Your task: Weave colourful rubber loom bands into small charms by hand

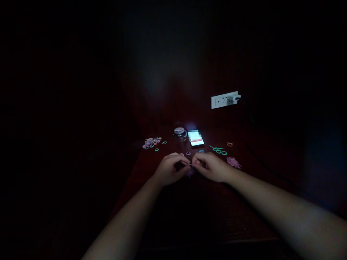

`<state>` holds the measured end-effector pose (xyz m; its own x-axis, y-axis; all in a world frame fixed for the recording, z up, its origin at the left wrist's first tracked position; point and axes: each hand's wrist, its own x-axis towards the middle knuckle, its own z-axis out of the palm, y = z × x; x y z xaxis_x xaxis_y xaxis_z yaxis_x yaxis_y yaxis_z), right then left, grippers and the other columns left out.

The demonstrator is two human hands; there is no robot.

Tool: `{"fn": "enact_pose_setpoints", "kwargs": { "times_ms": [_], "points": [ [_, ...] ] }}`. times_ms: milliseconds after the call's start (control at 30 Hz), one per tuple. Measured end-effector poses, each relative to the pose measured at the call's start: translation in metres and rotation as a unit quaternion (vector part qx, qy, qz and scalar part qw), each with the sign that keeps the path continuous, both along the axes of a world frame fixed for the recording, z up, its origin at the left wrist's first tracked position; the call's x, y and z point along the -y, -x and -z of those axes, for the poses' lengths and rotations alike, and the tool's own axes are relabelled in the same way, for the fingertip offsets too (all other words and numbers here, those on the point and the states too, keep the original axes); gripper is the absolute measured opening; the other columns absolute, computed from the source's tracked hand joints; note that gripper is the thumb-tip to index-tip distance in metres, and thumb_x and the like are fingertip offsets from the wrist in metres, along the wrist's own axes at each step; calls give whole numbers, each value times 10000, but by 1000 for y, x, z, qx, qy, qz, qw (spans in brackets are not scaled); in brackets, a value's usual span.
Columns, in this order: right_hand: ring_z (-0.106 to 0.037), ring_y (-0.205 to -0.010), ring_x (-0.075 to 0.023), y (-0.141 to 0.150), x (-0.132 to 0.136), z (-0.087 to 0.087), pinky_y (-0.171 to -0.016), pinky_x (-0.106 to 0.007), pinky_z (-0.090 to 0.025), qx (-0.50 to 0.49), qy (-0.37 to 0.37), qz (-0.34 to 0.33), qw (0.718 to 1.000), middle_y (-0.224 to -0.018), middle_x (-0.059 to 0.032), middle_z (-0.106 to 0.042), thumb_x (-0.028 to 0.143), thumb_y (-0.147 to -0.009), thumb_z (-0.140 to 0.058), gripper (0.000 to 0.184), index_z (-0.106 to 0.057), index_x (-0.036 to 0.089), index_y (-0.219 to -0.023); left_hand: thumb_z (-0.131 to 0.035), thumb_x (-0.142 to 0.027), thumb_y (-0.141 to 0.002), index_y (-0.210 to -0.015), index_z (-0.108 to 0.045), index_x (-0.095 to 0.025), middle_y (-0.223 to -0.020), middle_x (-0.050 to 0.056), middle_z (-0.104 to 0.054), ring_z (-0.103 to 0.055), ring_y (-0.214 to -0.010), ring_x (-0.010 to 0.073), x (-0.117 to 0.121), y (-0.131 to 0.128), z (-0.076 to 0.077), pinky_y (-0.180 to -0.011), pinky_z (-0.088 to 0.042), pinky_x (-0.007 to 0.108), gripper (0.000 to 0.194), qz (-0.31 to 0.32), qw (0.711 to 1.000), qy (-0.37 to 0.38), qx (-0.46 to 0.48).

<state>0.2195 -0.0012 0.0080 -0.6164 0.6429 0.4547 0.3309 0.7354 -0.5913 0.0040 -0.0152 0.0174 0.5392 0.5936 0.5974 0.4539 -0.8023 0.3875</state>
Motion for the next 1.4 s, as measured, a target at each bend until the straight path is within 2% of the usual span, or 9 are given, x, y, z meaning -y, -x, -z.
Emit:
{"fn": "enact_pose_setpoints", "kwargs": {
  "times_ms": [433, 700, 1033, 1200, 1300, 1400],
  "points": [
    [-390, -509, -81, 1, -2, 2, -497, -207, -296, 1, 5, -14, 1000, -590, 65, -451, 239, -856, -564, 58, -562, 181, -863, -633, -265, -859, -853, -683, -194, -812, 43, -697, -631, -758, 151, 0, -1, 0, -728, -503, 282, 87, -25, 1000, -18, 7],
    [-414, -538, -86, 1, -5, 5, -511, -213, -298, -13, 10, 5, 1000, -627, 41, -495, 232, -857, -544, 67, -561, 183, -814, -637, -236, -848, -839, -682, -190, -797, 32, -700, -631, -761, 146, -1, 1, -1, -742, -494, 275, 65, -25, 999, -23, -8],
    [-404, -534, -83, -1, -5, 5, -511, -216, -302, -14, -6, -3, 1000, -616, 48, -461, 243, -877, -525, 85, -565, 184, -832, -628, -247, -848, -828, -669, -198, -794, 23, -697, -632, -751, 140, -4, 6, 0, -749, -505, 283, 68, -37, 999, -33, -18],
    [-400, -543, -81, -1, -7, 9, -511, -217, -302, -20, 9, -2, 1000, -635, 44, -465, 256, -880, -526, 91, -564, 183, -842, -623, -270, -850, -831, -680, -195, -810, 24, -705, -636, -763, 141, -3, 7, 0, -749, -502, 279, 96, -48, 998, -30, -29],
    [-405, -553, -87, -2, -10, 12, -520, -225, -309, -41, 15, 11, 999, -641, 39, -467, 250, -866, -534, 82, -570, 180, -844, -627, -278, -848, -825, -684, -190, -823, 25, -708, -637, -778, 143, -5, 10, -1, -755, -500, 279, 107, -75, 997, -34, -11],
    [-390, -543, -92, -3, -15, 15, -514, -231, -312, -88, 26, 31, 995, -618, 43, -442, 272, -845, -552, 101, -555, 177, -813, -615, -267, -854, -820, -685, -183, -818, 27, -708, -634, -784, 150, -6, 18, -4, -763, -497, 286, 114, -151, 987, -53, 28]
  ]
}}
